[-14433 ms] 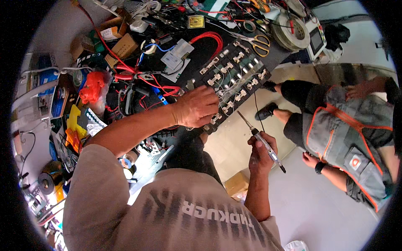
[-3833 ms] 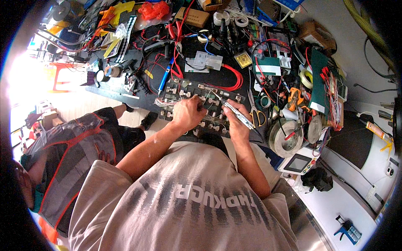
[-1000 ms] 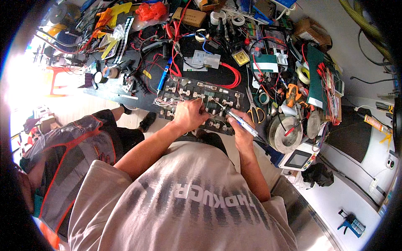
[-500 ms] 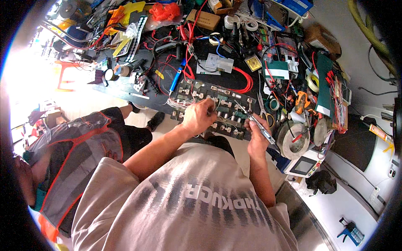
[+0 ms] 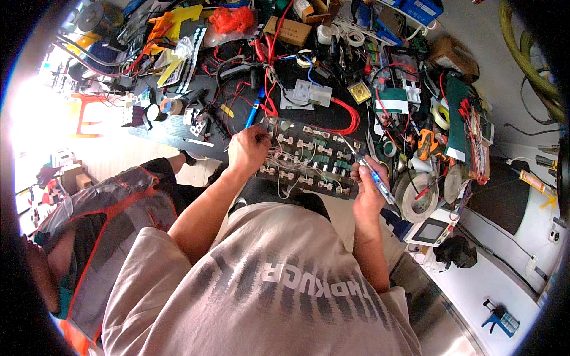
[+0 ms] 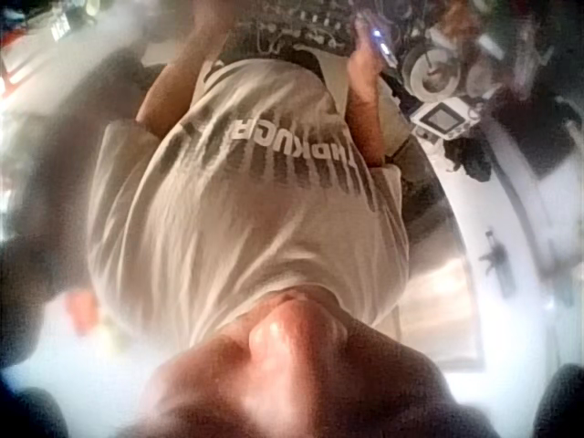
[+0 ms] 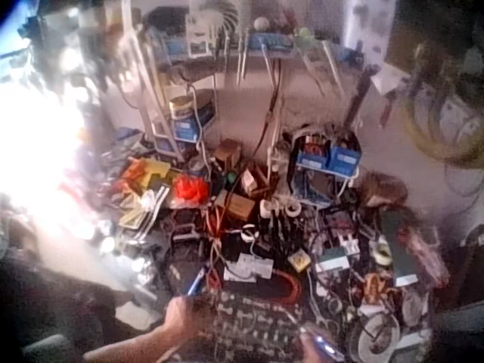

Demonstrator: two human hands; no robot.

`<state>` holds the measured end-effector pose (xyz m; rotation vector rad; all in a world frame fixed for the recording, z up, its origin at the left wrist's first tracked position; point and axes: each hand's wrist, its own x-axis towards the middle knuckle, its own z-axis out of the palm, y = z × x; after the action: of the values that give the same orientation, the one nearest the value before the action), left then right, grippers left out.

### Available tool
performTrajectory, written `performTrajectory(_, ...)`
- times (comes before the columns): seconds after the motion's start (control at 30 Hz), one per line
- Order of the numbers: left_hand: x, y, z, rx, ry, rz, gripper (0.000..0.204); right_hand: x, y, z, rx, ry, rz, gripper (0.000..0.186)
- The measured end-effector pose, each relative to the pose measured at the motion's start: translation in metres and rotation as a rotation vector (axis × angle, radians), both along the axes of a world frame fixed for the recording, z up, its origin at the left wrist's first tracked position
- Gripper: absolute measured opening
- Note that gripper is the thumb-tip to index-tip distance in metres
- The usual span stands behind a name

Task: The person solders wires and connectors onto a battery pack assembly using a soldering iron, handling wires and a small circuit board component.

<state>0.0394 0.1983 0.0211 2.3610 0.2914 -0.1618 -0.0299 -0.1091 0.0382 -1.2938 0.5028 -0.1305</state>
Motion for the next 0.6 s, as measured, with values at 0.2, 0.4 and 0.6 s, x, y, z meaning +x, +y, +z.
performTrajectory(0.2,-0.002,-0.017,0.012,0.072,0.213,-0.069,0.029,0.005,0.021,0.005,-0.019,-0.044,0.001,0.031)
performTrajectory(0.4,-0.001,-0.024,0.005,0.181,0.247,-0.137,0.03,0.006,0.03,0.007,0.006,-0.009,0.022,0.029)
performTrajectory(0.6,-0.005,-0.027,0.003,0.214,0.218,-0.099,0.027,0.013,0.035,0.001,-0.024,-0.034,0.066,0.033)
